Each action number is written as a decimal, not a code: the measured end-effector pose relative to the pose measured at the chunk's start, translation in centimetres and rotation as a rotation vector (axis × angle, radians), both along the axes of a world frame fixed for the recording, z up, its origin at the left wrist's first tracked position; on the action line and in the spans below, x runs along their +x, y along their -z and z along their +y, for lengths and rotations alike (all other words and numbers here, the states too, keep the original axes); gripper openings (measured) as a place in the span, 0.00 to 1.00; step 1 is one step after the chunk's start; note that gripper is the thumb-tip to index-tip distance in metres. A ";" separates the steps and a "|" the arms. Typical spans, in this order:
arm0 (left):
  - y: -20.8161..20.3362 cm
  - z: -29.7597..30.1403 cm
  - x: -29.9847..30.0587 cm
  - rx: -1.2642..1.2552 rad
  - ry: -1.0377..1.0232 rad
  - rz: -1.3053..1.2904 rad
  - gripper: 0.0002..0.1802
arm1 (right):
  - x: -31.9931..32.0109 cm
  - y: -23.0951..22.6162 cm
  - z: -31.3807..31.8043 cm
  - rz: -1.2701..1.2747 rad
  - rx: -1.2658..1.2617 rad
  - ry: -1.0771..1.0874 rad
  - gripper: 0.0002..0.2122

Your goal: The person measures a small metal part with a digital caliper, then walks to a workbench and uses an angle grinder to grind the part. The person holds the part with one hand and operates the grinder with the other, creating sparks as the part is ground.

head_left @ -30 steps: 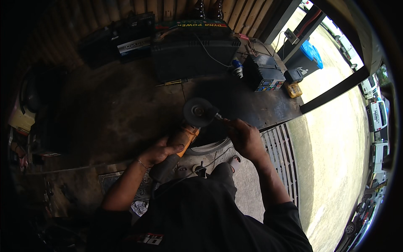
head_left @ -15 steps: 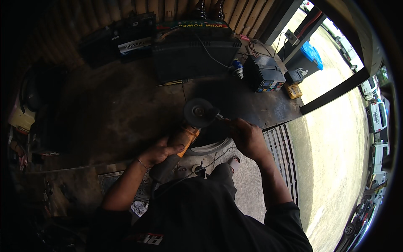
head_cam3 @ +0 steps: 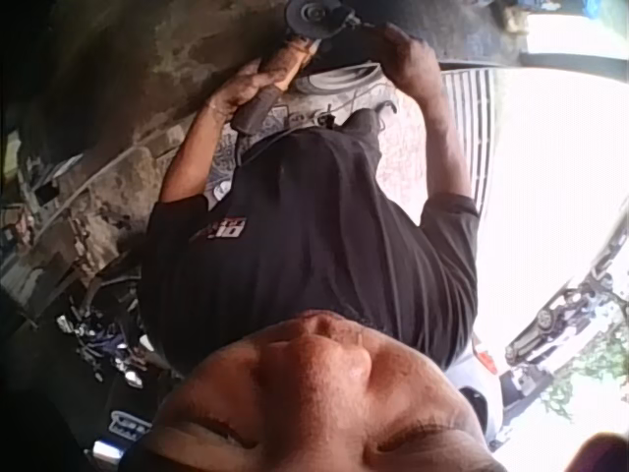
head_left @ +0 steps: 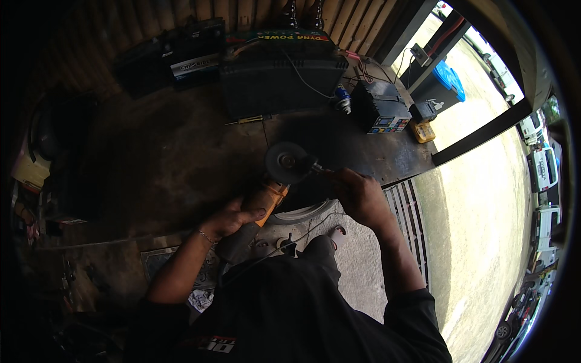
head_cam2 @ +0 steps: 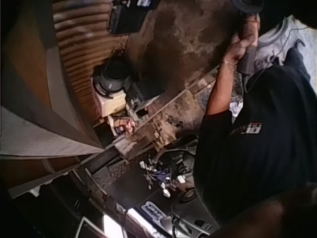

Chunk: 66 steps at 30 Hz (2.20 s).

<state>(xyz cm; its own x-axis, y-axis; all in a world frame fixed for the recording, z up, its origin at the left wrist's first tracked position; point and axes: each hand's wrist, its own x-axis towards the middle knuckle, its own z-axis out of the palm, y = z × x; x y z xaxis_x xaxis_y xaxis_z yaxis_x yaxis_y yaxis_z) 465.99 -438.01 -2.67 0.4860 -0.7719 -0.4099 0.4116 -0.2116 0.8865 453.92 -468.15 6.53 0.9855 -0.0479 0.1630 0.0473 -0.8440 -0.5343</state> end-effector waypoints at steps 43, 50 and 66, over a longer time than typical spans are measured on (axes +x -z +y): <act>-0.4 -0.2 -0.2 0.026 -0.034 0.051 0.30 | -0.6 5.5 2.2 -0.237 0.235 0.130 0.07; -0.5 -0.2 -0.2 0.035 -0.027 0.069 0.30 | -0.5 6.4 2.5 -0.301 0.254 0.126 0.07; -0.4 -0.1 0.0 0.051 -0.008 0.054 0.30 | -1.1 7.0 2.5 -0.265 0.280 0.140 0.06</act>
<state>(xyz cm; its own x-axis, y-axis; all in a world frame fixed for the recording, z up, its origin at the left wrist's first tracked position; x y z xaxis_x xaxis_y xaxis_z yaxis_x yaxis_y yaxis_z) 466.03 -438.14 -2.22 0.4678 -0.7456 -0.4747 0.4607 -0.2527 0.8509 452.82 -465.64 -0.46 0.8919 -0.2572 0.3719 0.1092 -0.6757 -0.7291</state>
